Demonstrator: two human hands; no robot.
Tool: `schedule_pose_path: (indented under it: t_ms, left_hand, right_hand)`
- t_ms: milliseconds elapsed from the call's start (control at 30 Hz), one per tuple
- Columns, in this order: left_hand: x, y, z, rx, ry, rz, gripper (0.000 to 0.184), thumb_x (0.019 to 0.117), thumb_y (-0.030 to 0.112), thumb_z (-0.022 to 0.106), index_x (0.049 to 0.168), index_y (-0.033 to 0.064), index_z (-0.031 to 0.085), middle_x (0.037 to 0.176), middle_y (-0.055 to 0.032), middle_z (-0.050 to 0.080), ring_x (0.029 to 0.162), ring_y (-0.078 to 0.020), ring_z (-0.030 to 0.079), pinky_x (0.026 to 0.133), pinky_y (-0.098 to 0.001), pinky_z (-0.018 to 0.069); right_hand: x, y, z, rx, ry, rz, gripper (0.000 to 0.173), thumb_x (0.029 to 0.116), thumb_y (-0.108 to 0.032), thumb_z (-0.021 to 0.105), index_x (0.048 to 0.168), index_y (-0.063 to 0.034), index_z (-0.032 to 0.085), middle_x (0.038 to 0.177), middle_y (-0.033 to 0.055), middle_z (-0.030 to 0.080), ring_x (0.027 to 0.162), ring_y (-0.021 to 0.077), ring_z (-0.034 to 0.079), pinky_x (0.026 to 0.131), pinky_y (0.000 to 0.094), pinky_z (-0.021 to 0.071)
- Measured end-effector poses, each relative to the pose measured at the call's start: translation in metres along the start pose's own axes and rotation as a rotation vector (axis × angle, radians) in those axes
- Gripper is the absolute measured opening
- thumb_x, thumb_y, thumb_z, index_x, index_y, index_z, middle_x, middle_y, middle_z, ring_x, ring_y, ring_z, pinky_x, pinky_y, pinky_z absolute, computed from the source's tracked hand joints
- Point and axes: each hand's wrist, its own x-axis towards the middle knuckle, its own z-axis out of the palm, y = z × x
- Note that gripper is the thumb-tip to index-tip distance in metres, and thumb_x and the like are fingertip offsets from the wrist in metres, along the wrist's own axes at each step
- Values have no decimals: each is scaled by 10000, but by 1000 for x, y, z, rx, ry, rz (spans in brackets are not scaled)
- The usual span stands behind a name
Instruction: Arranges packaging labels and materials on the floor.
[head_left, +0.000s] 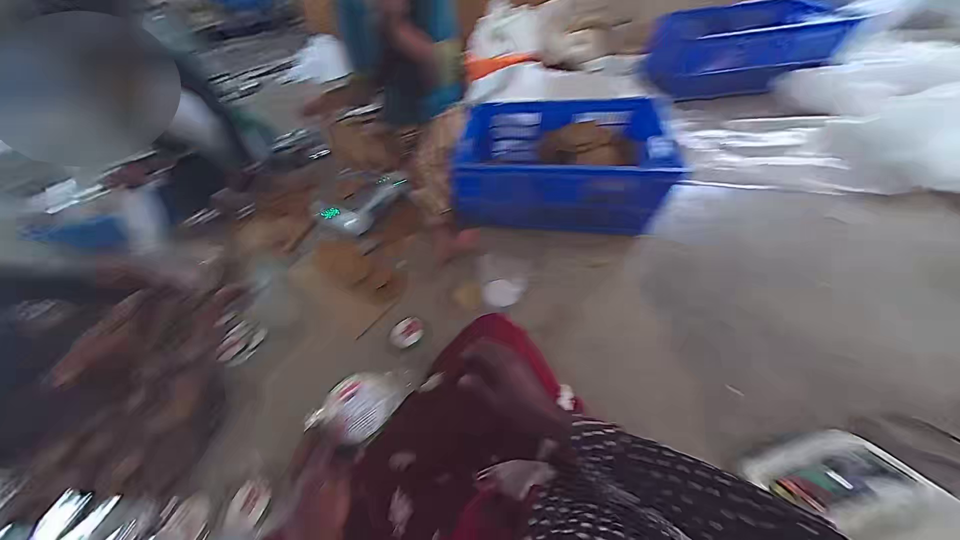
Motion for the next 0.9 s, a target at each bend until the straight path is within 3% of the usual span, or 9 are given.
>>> schedule_pose_path:
  t_ms: [33,100,167,233,300,400,433,700,900]
  left_hand:
    - [-7,12,12,-21,26,28,173,1020,51,471,1107,18,617,873,-21,715,698,-101,683,606,-266,599]
    - [-17,36,27,-117,-35,101,97,973,48,568,980,30,663,828,-51,723,657,-110,682,574,-263,591]
    - [-26,51,30,-208,-152,185,56,962,66,655,952,37,701,851,-73,733,695,-117,705,603,-267,606]
    - [-36,58,29,-244,-220,231,59,956,80,688,966,27,712,878,-85,737,737,-119,720,637,-270,619]
    - [-43,60,27,-256,-262,252,71,963,85,690,980,18,705,898,-87,738,763,-122,726,667,-277,628]
    - [-48,57,25,-245,-284,262,79,981,99,673,985,26,702,894,-78,734,727,-101,708,615,-247,602]
    - [-49,57,24,-237,-281,262,86,989,106,661,986,33,706,888,-69,734,719,-94,706,604,-239,598]
    - [-52,58,21,-174,-272,312,215,1059,156,549,968,47,710,848,-24,715,691,-62,680,609,-220,589]
    - [-51,57,21,-175,-247,341,210,1055,136,552,959,48,717,857,-19,719,746,-65,699,672,-230,607]
  right_hand:
    - [9,-18,-3,175,-14,1,406,1026,-343,570,1276,-44,684,1309,103,673,1255,185,611,1099,395,476]
    - [23,-52,-8,524,-44,-28,442,1058,-345,506,1272,13,652,1231,88,702,1145,139,661,1006,333,540]
    - [27,-80,-11,715,-121,-72,619,1058,-533,442,1318,2,612,1209,66,718,1124,155,681,981,342,564]
    - [26,-102,-14,808,-198,-105,741,1012,-638,454,1369,-3,586,1210,74,716,1137,172,675,1005,348,553]
    - [23,-118,-15,884,-228,-130,637,996,-552,573,1324,-7,609,1153,65,720,1086,145,682,979,321,563]
    - [22,-129,-12,966,-176,-154,119,982,-145,675,1044,-47,705,946,13,738,881,73,706,835,251,601]
    - [22,-129,-11,970,-171,-153,59,976,-84,664,998,-56,710,912,4,738,849,60,705,816,238,602]
    - [20,-125,-7,974,-197,-105,59,978,-67,654,986,-54,711,903,5,737,839,58,706,819,235,602]
    - [20,-125,-6,963,-202,-85,59,979,-71,652,972,-61,710,889,-7,729,838,48,695,821,230,593]
